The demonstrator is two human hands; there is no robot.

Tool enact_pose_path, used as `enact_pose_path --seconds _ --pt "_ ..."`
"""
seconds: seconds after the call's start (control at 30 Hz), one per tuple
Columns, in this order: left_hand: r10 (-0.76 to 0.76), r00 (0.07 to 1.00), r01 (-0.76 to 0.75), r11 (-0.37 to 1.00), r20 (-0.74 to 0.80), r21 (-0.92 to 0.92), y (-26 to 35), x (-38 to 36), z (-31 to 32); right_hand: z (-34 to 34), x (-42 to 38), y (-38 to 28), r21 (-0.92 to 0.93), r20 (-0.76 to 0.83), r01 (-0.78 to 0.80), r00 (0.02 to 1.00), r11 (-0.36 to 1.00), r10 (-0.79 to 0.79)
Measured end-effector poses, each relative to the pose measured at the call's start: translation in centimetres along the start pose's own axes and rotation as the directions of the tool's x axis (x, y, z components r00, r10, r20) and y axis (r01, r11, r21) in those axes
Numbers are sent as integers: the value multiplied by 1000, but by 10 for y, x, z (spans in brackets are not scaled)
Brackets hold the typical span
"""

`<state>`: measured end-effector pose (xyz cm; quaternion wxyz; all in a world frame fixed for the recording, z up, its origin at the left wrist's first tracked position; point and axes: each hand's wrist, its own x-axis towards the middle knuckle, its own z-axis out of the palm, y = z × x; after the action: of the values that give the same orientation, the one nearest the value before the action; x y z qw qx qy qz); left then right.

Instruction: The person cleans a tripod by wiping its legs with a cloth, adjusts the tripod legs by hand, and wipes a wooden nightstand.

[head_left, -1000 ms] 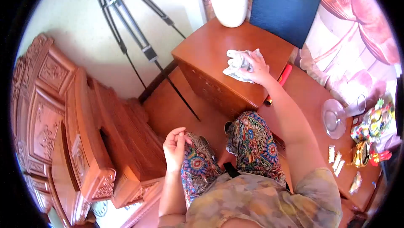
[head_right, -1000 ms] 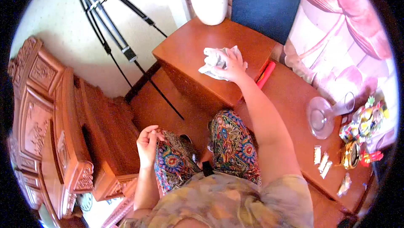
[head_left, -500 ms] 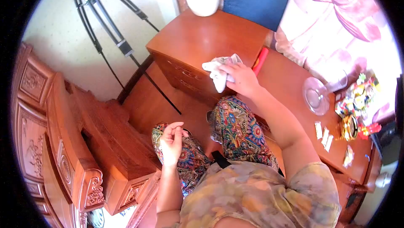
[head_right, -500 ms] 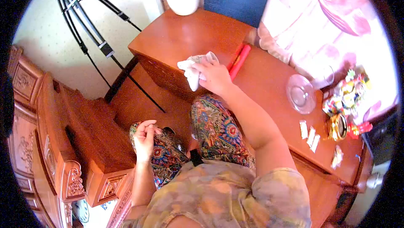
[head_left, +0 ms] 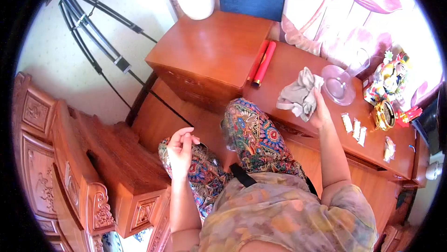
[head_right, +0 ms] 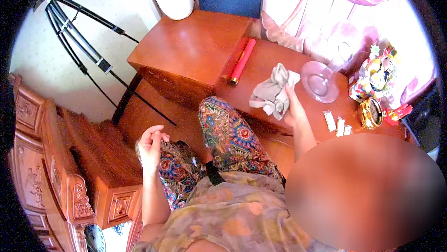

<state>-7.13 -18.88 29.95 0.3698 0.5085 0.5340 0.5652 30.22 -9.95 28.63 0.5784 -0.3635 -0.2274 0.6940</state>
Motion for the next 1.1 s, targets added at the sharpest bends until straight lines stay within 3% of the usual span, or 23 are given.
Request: enact_pose_path --seconds 0.07,0.17,0.27,0.3,0.33,0.4,0.43,0.5,0.53,0.6,0.67,0.73,0.77,0.8,0.83,0.87,0.97,1.07,1.1 --pt "-16 1000 16 1000 11 -10 5 -2 3 2 1 -2 -53 -29 -11 1000 999 10" --pt "-27 999 27 1000 36 -3 12 -1 8 31 -1 -4 108 184 58 980 992 -77" --pt "-29 995 26 999 93 29 16 0 15 73 -7 -7 187 352 -78 936 979 7" --pt "-25 993 22 999 113 26 20 0 20 79 1 -2 71 284 -14 959 997 -7" --pt "-19 991 16 1000 132 21 23 1 27 84 7 0 67 301 -21 954 998 0" --pt "-31 973 73 982 229 -175 24 5 38 108 14 13 -291 423 -29 893 956 155" --pt "-61 970 138 936 237 -323 28 7 43 134 4 28 -371 422 144 906 918 28" --pt "-102 954 260 745 281 -615 26 15 47 180 -14 51 -456 690 649 690 609 -219" --pt "-162 956 294 561 246 -774 22 18 48 193 -17 56 -329 888 894 402 304 -221" --pt "60 996 -7 765 61 -644 25 21 42 202 -31 60 -309 934 947 286 86 214" --pt "-68 985 170 429 157 -887 6 27 35 209 -35 60 -327 934 915 276 235 226" --pt "81 989 -17 896 124 -444 25 33 28 205 -19 65 -349 936 854 335 386 105" --pt "177 980 -173 984 93 -47 45 37 24 205 -10 67 -343 923 846 383 408 -20" --pt "270 961 -276 913 62 299 65 42 19 204 -3 66 -352 905 843 418 406 -83" --pt "331 941 -300 707 75 640 78 52 14 200 8 68 -419 864 821 492 388 -108" --pt "378 919 -267 392 110 881 86 62 10 195 22 71 -484 817 794 561 368 -134" --pt "446 895 -8 37 -9 999 78 74 -12 193 57 71 -562 765 780 617 276 -184" --pt "505 856 93 52 -107 994 54 94 -31 199 104 81 -564 782 817 575 121 -242" --pt "417 900 134 7 -125 991 59 100 -33 205 119 85 -556 788 823 566 114 -241"
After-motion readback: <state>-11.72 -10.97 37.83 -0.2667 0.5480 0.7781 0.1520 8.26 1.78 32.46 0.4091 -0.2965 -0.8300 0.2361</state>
